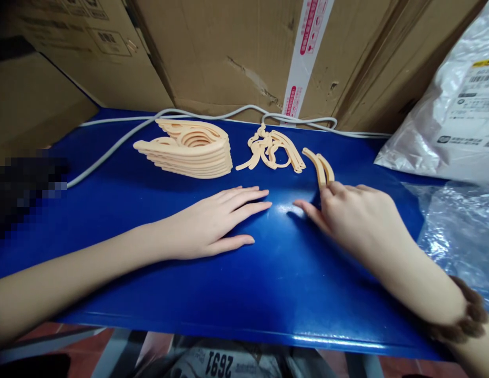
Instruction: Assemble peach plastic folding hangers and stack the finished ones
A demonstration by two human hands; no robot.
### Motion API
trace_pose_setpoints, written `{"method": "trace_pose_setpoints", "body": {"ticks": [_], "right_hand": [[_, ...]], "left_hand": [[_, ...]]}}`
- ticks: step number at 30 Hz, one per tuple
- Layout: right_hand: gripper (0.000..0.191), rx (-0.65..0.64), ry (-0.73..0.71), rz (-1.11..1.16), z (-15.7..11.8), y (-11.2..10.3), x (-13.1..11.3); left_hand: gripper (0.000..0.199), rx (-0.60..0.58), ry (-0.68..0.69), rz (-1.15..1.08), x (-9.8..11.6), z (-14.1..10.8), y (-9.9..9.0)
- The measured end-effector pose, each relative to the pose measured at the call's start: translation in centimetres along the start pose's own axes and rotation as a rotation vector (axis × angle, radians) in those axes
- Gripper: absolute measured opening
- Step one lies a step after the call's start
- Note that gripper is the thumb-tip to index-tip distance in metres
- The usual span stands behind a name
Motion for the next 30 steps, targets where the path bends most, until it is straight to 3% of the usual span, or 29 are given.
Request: {"method": "trace_pose_setpoints", "body": {"ticks": [7,14,17,23,30], "right_hand": [[0.049,0.294,-0.305,0.254,-2.1,-3.9,-3.5],[0.031,0.427,-0.467,0.559,-2.9,-5.1,-5.2],[0.03,0.386,-0.511,0.712,-2.7,-4.9,-5.7],[0.032,0.267,-0.534,0.892,-1.9,-3.7,-5.1],[0.017,0.401,-0.324,0.7,-0.8,-2.4,-1.7]], "left_hand": [[0.063,0.028,0.039,-0.023,0.0,0.2,-0.3],[0.064,-0.014,0.097,-0.05,0.6,0.4,-0.3],[0.06,-0.017,0.138,-0.048,0.8,0.3,-0.3],[0.048,0.048,0.193,-0.059,0.7,0.2,-0.6],[0.034,0.126,0.199,-0.019,0.7,0.2,-1.1]]}}
Point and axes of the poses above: each hand's wrist, its own z-axis towards the middle knuckle, its own y-axis out of the palm, x = y × z, the point moved 3 cm from there along z, towards the middle knuckle, and after that the axes turned 7 degrees about x, right-handed, at the moved point
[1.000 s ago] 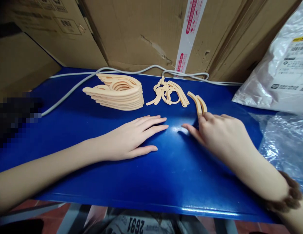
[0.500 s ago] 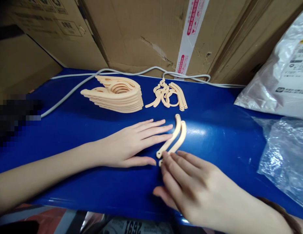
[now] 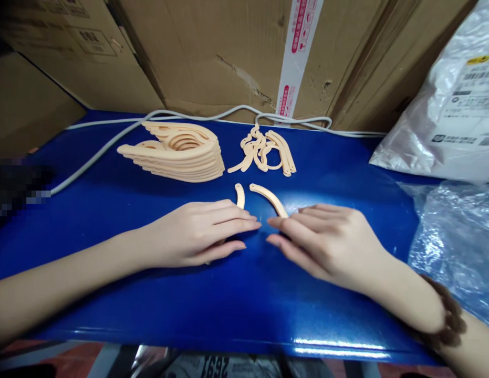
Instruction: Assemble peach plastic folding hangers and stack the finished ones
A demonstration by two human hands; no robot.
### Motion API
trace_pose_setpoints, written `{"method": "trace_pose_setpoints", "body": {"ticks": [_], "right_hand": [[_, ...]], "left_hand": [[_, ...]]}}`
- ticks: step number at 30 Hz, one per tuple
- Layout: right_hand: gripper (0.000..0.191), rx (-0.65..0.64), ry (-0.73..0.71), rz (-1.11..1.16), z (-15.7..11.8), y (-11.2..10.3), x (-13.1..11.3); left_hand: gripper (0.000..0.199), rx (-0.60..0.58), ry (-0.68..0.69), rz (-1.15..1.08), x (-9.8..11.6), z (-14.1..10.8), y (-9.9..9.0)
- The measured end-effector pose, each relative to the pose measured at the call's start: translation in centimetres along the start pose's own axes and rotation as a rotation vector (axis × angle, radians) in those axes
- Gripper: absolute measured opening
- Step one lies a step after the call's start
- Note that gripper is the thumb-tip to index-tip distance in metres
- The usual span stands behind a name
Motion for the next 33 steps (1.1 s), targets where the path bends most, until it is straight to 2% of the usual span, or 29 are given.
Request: {"method": "trace_pose_setpoints", "body": {"ticks": [4,7,8,13,17,19,22,26,31,33], "right_hand": [[0.019,0.007,0.053,-0.094,0.3,0.1,2.7],[0.024,-0.007,0.126,-0.186,1.7,0.7,5.2],[0.026,-0.058,0.164,-0.197,2.3,1.1,6.1],[0.034,-0.21,0.112,-0.367,6.2,3.4,9.6],[0.029,-0.384,0.03,-0.495,8.2,5.8,10.9],[0.026,-0.412,0.003,-0.545,8.7,6.5,11.0],[0.026,-0.396,-0.089,-0.608,9.0,7.0,10.8],[0.027,-0.295,-0.197,-0.606,8.9,6.3,10.3],[0.032,-0.154,-0.137,-0.519,8.3,4.2,10.1],[0.031,-0.057,-0.098,-0.466,7.8,3.5,9.8]], "left_hand": [[0.029,0.022,-0.024,0.023,0.1,0.0,-0.2],[0.027,0.016,-0.065,-0.022,0.0,-0.2,-0.2],[0.026,0.013,-0.079,-0.032,0.0,-0.2,-0.3],[0.024,0.053,-0.12,-0.023,0.2,-0.3,-0.6],[0.02,0.145,-0.233,0.122,-0.1,-0.2,-1.1],[0.02,0.165,-0.308,0.157,-0.6,-0.3,-1.2],[0.023,0.134,-0.374,0.163,-1.3,-0.4,-1.0],[0.027,0.043,-0.444,0.121,-1.9,-0.4,-0.6],[0.025,0.003,-0.455,0.026,-1.9,-0.4,-0.4],[0.021,-0.019,-0.455,0.0,-1.9,-0.4,-0.4]]}}
Point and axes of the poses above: each hand's wrist, its own z-axis towards the middle knuckle, its own y-axis out of the palm, x = y × z, the point moved 3 cm from there along z, towards the middle knuckle, and after that the axes turned 7 degrees about x, right-handed, at the moved point
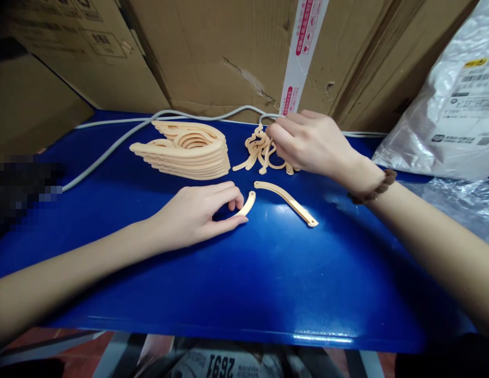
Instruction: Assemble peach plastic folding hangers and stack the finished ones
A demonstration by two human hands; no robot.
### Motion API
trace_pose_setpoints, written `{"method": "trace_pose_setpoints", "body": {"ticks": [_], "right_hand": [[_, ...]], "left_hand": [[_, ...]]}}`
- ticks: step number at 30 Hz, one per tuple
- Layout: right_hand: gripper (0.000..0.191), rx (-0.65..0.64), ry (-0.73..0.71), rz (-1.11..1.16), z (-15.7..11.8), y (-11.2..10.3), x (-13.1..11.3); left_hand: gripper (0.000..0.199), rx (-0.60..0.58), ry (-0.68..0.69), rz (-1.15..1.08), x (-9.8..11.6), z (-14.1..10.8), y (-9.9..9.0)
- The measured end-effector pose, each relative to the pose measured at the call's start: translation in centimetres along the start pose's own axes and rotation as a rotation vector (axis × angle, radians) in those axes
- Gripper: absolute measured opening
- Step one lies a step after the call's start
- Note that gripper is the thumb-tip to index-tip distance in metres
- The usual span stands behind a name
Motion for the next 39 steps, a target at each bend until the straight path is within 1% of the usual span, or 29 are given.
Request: {"method": "trace_pose_setpoints", "body": {"ticks": [2,3,4,5,6,8,9,10,11,12,13,15,18,21,25,27,30,33,36,37,39], "right_hand": [[0.025,0.143,0.083,0.092,-0.6,-0.8,-0.4],[0.02,0.228,0.151,0.18,-0.8,-1.3,-0.9],[0.015,0.305,0.239,0.309,-1.1,-1.7,-1.4],[0.01,0.375,0.36,0.468,-1.3,-2.1,-2.1],[0.007,0.378,0.494,0.685,-1.6,-2.2,-2.9],[0.01,0.318,0.75,1.206,-1.9,-2.1,-5.1],[0.012,0.233,0.838,1.409,-2.1,-2.1,-6.4],[0.012,0.131,0.93,1.539,-2.3,-2.0,-7.6],[0.013,0.06,0.998,1.633,-2.5,-1.9,-8.5],[0.013,0.014,1.027,1.701,-2.6,-1.9,-9.3],[0.014,-0.022,1.027,1.739,-2.7,-1.9,-9.8],[0.015,-0.043,0.999,1.765,-2.9,-1.7,-10.1],[0.017,-0.004,0.992,1.765,-3.1,-1.1,-9.7],[0.019,0.064,1.041,1.806,-3.3,-0.6,-9.1],[0.019,0.134,1.125,1.898,-3.3,-0.4,-8.6],[0.018,0.164,1.176,1.913,-3.3,-0.4,-8.4],[0.018,0.185,1.235,1.871,-3.4,-0.5,-8.2],[0.025,0.158,1.231,1.835,-3.4,-0.7,-8.3],[0.033,0.086,1.16,1.871,-3.3,-0.8,-8.8],[0.034,0.061,1.133,1.886,-3.2,-0.8,-8.9],[0.034,0.005,1.08,1.91,-3.2,-0.8,-9.2]], "left_hand": [[0.017,-0.029,0.011,-0.012,0.0,0.0,-0.1],[0.015,-0.039,0.02,-0.014,0.0,0.0,-0.1],[0.014,-0.041,0.029,-0.013,0.1,-0.1,-0.2],[0.013,-0.04,0.039,-0.013,0.1,-0.1,-0.2],[0.011,-0.037,0.047,-0.013,0.1,-0.1,-0.3],[0.009,-0.03,0.062,-0.018,0.2,-0.1,-0.3],[0.009,-0.031,0.07,-0.019,0.2,-0.1,-0.3],[0.008,-0.033,0.076,-0.016,0.3,-0.1,-0.3],[0.008,-0.038,0.083,-0.009,0.3,-0.1,-0.3],[0.007,-0.044,0.089,0.0,0.3,0.0,-0.3],[0.007,-0.048,0.097,0.012,0.3,0.0,-0.2],[0.006,-0.047,0.122,0.036,0.3,0.1,-0.2],[0.003,-0.032,0.183,0.063,0.5,0.0,-0.2],[0.001,-0.011,0.217,0.082,0.7,-0.2,-0.2],[0.018,0.006,0.21,0.057,0.9,-0.6,-0.4],[0.018,0.013,0.239,0.048,1.1,-0.7,-0.5],[0.016,0.064,0.307,0.099,1.4,-1.0,-0.6],[0.02,0.177,0.328,0.173,1.6,-1.3,-0.9],[0.024,0.304,0.258,0.238,1.5,-1.4,-1.3],[0.022,0.326,0.238,0.259,1.4,-1.4,-1.4],[0.018,0.332,0.229,0.301,1.3,-1.3,-1.3]]}}
Point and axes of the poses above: each hand's wrist, its own z-axis towards the middle knuckle, its own y-axis out of the palm, x = y × z, the point moved 3 cm from there along z, towards the middle knuckle, and after that the axes turned 7 degrees about x, right-handed, at the moved point
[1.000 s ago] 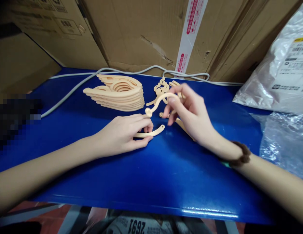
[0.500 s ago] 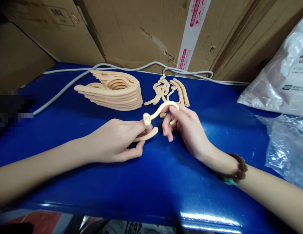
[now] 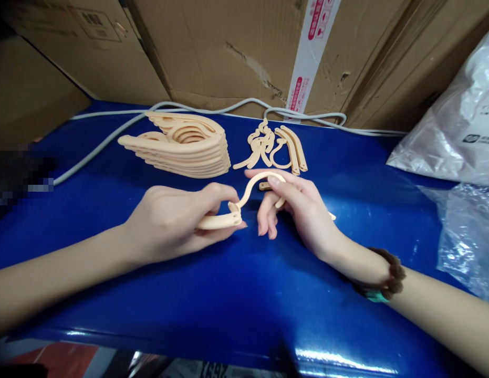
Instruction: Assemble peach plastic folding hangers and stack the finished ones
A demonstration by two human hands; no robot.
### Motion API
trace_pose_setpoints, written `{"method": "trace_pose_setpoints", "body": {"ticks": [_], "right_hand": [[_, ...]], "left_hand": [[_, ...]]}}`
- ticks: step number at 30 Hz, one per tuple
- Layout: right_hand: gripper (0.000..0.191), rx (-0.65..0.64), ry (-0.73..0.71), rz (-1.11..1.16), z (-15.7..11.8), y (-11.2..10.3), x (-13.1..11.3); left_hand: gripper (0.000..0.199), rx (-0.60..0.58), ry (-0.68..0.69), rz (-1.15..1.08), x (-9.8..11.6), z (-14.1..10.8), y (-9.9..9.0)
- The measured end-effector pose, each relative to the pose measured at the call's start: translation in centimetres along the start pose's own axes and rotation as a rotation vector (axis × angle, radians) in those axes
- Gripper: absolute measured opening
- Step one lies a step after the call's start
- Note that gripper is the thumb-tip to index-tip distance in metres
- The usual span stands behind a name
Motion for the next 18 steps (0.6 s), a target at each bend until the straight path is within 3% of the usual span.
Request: {"method": "trace_pose_setpoints", "body": {"ticks": [4,10,15,18], "right_hand": [[0.033,-0.089,0.029,-0.011,0.0,0.03,0.19],[0.035,-0.109,0.036,-0.011,0.07,-0.03,0.14],[0.054,-0.2,0.034,0.007,0.04,-0.06,-0.05],[0.052,-0.226,-0.008,0.039,0.05,-0.23,0.06]], "left_hand": [[0.024,-0.021,0.061,0.062,0.05,0.33,0.37],[0.028,0.016,0.141,0.169,0.45,0.74,-0.19],[0.02,-0.047,0.057,0.02,0.4,0.16,0.19],[0.021,-0.049,0.025,-0.056,0.33,-0.17,0.33]]}}
Point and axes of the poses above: each hand's wrist, its own z-axis towards the middle knuckle, its own y-axis out of the palm, x = y × z, the point moved 3 cm from there along z, towards the middle knuckle, and after that the axes turned 7 degrees about x, right-handed, at the moved point
